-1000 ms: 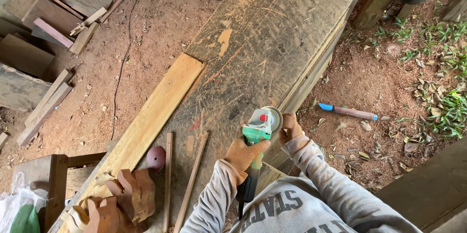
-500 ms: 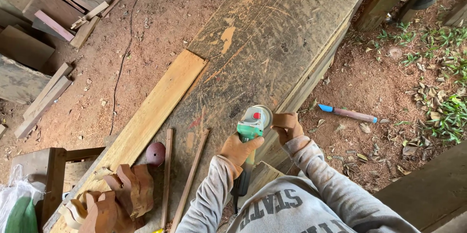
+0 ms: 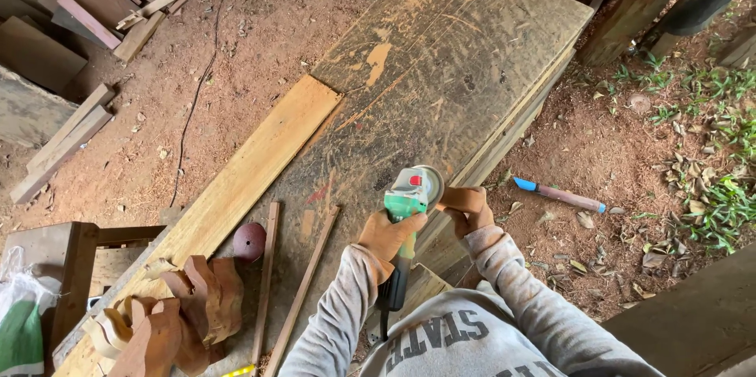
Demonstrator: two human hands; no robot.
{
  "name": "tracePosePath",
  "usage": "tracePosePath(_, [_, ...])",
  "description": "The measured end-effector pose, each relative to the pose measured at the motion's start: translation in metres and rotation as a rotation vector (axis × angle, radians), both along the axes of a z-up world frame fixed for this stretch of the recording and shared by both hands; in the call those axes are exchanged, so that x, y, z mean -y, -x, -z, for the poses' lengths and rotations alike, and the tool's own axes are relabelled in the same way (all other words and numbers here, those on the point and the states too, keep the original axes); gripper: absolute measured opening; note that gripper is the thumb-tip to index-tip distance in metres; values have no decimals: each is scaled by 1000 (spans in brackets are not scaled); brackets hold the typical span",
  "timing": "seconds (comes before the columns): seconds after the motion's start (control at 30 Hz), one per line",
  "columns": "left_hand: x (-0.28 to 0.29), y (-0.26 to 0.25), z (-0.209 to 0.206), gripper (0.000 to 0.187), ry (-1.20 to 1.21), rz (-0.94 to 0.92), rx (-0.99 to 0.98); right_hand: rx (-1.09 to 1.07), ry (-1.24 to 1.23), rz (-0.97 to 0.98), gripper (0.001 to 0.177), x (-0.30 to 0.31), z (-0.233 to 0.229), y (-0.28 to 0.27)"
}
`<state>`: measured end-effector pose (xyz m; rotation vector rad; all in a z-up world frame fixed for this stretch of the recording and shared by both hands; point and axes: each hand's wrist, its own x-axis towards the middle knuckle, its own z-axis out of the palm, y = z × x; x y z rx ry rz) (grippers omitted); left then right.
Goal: The person uses a handheld electric sander to smooth the surface of a small wooden piece. They hold the wood with one hand and guide the sander with the other, working on different sides of the piece on a workbench.
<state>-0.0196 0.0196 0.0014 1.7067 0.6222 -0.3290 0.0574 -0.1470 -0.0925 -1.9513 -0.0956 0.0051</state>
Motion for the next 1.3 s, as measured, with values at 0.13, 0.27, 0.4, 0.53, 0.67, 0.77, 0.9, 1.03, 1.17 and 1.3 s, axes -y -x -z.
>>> tracePosePath(0.13, [5, -6, 9, 50, 44, 1, -31, -73, 57, 93, 55, 2, 44, -7])
tracePosePath(0.27, [-7, -12, 35, 48, 96, -14, -48, -67, -7, 66, 52, 3, 29, -3])
tracePosePath(0.4, [-15, -13, 33, 44, 139, -72, -85, -65, -7, 47, 51, 0, 26, 3])
tracePosePath(0.53, [-18, -16, 37, 39, 249, -186, -94, 230, -26, -126, 43, 6, -13, 0])
tracePosePath(0.67, [-24, -15, 30, 42, 270, -255, -108, 527, -69, -387, 36, 10, -52, -2])
tracePosePath(0.77, [-23, -15, 32, 42, 228, -235, -86, 471, -4, -331, 50, 14, -20, 2])
tracePosePath(0.9, [-19, -8, 34, 42, 276, -145, -85, 640, -58, -337, 47, 9, -3, -2])
tracePosePath(1.03, [-14, -5, 27, 43, 298, -73, -43, 338, 48, -37, 15, 12, 18, 2])
tracePosePath(1.17, [-19, -5, 31, 45, 299, -103, -48, 36, 129, 84, 19, -23, -76, 17])
tracePosePath(1.3, [-23, -4, 47, 45, 218, -144, -44, 566, -120, -414, 48, -8, -54, 4])
